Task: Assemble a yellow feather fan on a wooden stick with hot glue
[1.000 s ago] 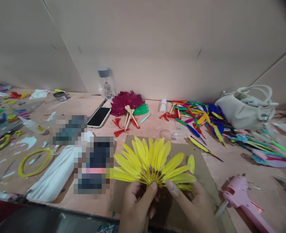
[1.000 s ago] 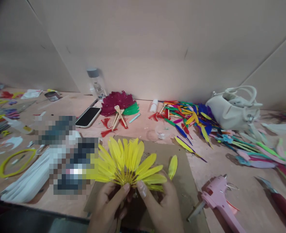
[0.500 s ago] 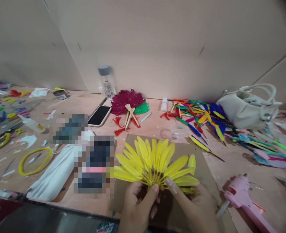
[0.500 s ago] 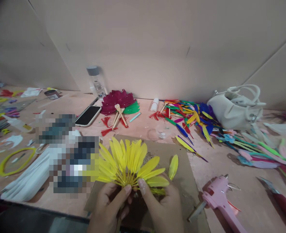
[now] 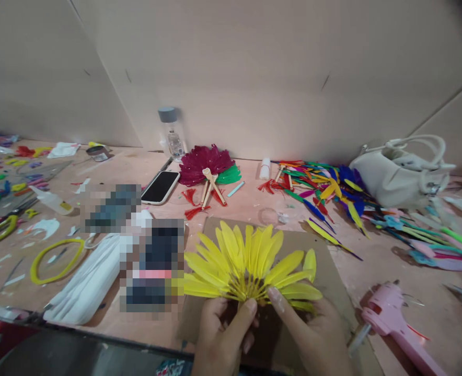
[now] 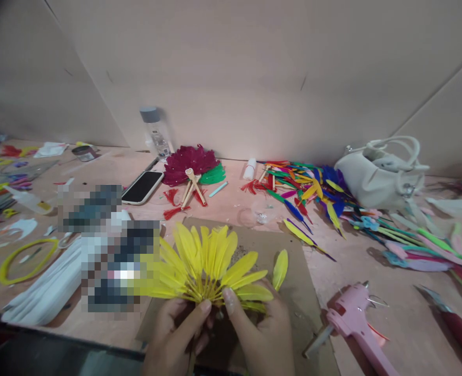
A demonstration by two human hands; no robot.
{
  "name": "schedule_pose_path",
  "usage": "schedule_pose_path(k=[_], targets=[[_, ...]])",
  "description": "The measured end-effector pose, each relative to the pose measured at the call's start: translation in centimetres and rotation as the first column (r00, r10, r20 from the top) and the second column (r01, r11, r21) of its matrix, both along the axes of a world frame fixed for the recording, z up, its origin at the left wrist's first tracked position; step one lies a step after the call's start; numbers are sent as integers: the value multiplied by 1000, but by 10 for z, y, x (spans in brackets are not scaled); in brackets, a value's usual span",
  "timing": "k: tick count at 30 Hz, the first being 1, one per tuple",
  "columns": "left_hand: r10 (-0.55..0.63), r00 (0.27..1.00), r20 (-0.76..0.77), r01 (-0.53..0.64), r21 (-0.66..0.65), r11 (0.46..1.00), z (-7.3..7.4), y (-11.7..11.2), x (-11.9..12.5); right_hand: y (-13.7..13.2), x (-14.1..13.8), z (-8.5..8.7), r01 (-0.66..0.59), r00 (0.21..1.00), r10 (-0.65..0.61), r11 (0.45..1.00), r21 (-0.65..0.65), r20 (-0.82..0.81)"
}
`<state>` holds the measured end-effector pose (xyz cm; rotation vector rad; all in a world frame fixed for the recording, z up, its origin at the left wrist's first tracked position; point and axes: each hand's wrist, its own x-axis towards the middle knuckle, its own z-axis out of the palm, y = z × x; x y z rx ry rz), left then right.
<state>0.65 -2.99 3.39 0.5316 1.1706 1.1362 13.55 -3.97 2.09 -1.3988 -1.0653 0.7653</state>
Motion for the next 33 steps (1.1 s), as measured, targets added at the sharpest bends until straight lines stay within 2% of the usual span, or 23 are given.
schedule_pose_path(k=[5,13,19,25,29,33], targets=[[-8,997,78,6,18,1000,-1,-2,0,0,0,0,29,1000,-29,1000,9,10],[4,998,-57,-5,-18,1000,5,0,3,-1,-1,5,36,997,-41,998,60,72],[-20,997,-74,18,-19,1000,-1,1,3,-1,-2,5,48,997,-48,999,13,57],[-62,995,-74,60,-29,998,-4,2,0,1,-1,3,30,993,-37,998,61,110],[-20,998,-67,18,-33,999,-5,1,0,0,-2,5,25,997,-28,999,41,76],[-31,998,-58,29,-24,999,-8,0,0,-1,-2,5,30,997,-32,999,29,65]])
